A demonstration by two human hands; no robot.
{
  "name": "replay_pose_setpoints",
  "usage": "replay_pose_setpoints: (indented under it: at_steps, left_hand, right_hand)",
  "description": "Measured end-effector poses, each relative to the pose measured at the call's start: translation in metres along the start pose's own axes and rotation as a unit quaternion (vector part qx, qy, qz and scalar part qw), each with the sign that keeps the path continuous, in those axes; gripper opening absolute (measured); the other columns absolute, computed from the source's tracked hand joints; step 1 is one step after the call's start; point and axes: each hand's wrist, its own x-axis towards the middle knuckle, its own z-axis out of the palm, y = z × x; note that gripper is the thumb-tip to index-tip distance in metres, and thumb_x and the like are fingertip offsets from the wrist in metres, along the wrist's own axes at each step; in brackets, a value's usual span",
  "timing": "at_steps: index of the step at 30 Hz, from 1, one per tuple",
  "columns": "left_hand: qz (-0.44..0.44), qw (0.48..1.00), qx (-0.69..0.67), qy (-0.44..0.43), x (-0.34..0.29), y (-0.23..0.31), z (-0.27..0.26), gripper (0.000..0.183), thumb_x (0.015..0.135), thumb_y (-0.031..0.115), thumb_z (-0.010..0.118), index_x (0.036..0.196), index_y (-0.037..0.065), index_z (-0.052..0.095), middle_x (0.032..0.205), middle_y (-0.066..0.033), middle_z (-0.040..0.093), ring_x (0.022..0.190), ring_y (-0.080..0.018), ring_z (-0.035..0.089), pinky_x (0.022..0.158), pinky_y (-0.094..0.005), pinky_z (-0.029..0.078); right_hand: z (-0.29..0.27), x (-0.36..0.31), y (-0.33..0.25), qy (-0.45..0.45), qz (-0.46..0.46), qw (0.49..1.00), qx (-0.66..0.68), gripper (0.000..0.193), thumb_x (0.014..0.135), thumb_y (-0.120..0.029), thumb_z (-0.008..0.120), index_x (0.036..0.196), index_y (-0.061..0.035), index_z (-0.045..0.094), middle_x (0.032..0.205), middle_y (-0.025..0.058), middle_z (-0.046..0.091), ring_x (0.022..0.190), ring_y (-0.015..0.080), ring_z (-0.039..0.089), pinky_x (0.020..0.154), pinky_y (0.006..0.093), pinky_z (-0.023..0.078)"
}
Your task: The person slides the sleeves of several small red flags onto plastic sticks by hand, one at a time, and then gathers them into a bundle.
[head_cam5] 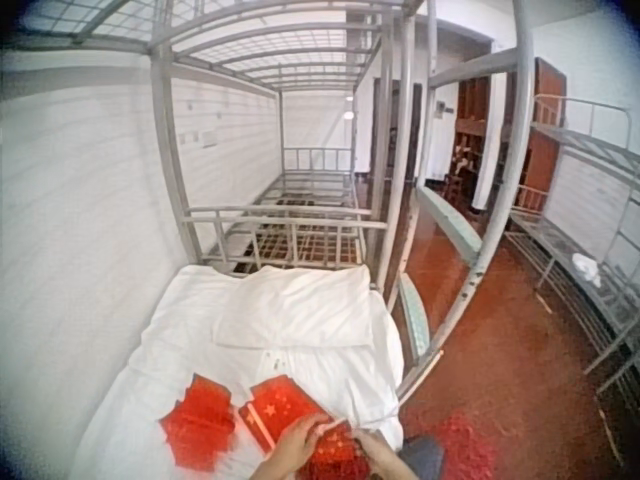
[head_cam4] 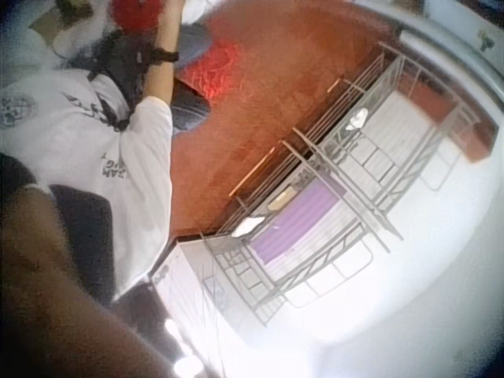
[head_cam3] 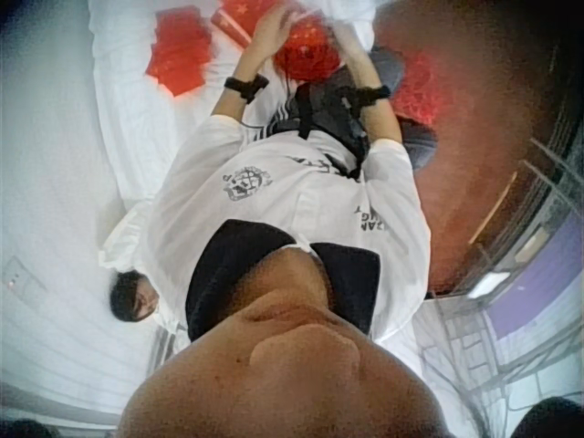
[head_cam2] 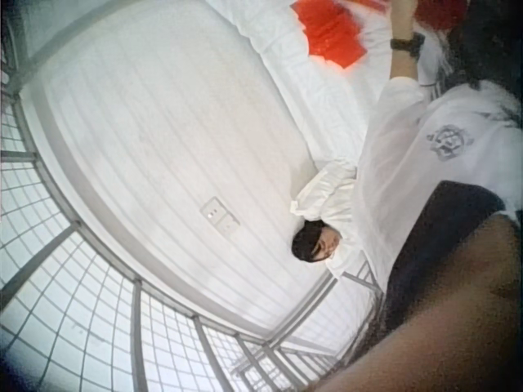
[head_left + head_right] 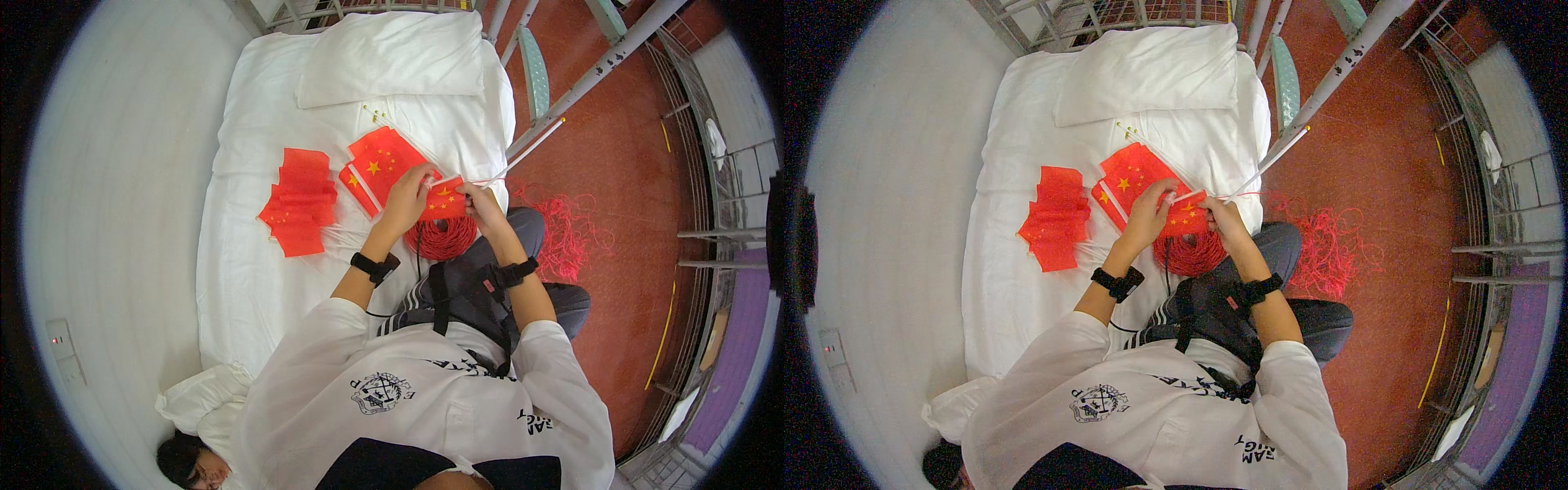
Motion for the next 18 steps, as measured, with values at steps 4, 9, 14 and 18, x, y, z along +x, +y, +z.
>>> replay_pose_setpoints:
  at_steps: [4,9,14,18]
  left_hand:
    - [-0.001,0.995,-0.076,-0.067,0.001,0.001,0.003,0.025,0.081,0.009,0.054,0.104,0.000,0.050,0.096,-0.0168,0.057,0.089,-0.0301,0.056,0.077,-0.0332,0.045]
    - [-0.072,0.974,-0.206,-0.070,-0.002,-0.001,0.008,0.023,0.082,0.008,0.054,0.103,0.000,0.053,0.093,-0.0136,0.059,0.085,-0.0202,0.058,0.075,-0.0286,0.044]
    - [-0.110,0.975,-0.158,-0.112,0.001,-0.006,0.002,0.024,0.086,0.012,0.051,0.107,-0.001,0.053,0.095,-0.0089,0.060,0.086,-0.0147,0.055,0.077,-0.0269,0.043]
    - [-0.102,0.986,-0.102,-0.079,-0.001,-0.001,-0.005,0.024,0.087,0.014,0.049,0.104,-0.002,0.054,0.089,-0.0108,0.059,0.080,-0.0137,0.054,0.073,-0.0256,0.042]
  right_hand:
    - [0.002,-0.005,0.000,-0.048,-0.023,0.999,-0.002,0.010,0.078,-0.014,0.052,0.078,-0.0047,0.056,0.071,-0.0024,0.052,0.058,0.0054,0.042,0.050,0.0188,0.031]
    - [0.011,-0.017,-0.006,-0.145,-0.058,0.987,0.027,0.017,0.079,-0.012,0.050,0.089,-0.0012,0.058,0.079,-0.0009,0.055,0.064,0.0053,0.045,0.058,0.0186,0.035]
    - [-0.002,-0.006,0.003,-0.149,-0.026,0.988,-0.007,0.013,0.080,-0.013,0.052,0.086,-0.0035,0.058,0.080,0.0005,0.057,0.064,0.0076,0.044,0.061,0.0191,0.037]
    - [0.000,-0.012,-0.004,-0.109,-0.197,0.972,0.063,0.015,0.088,-0.013,0.045,0.095,-0.0005,0.052,0.086,0.0070,0.058,0.065,0.0092,0.045,0.062,0.0210,0.038]
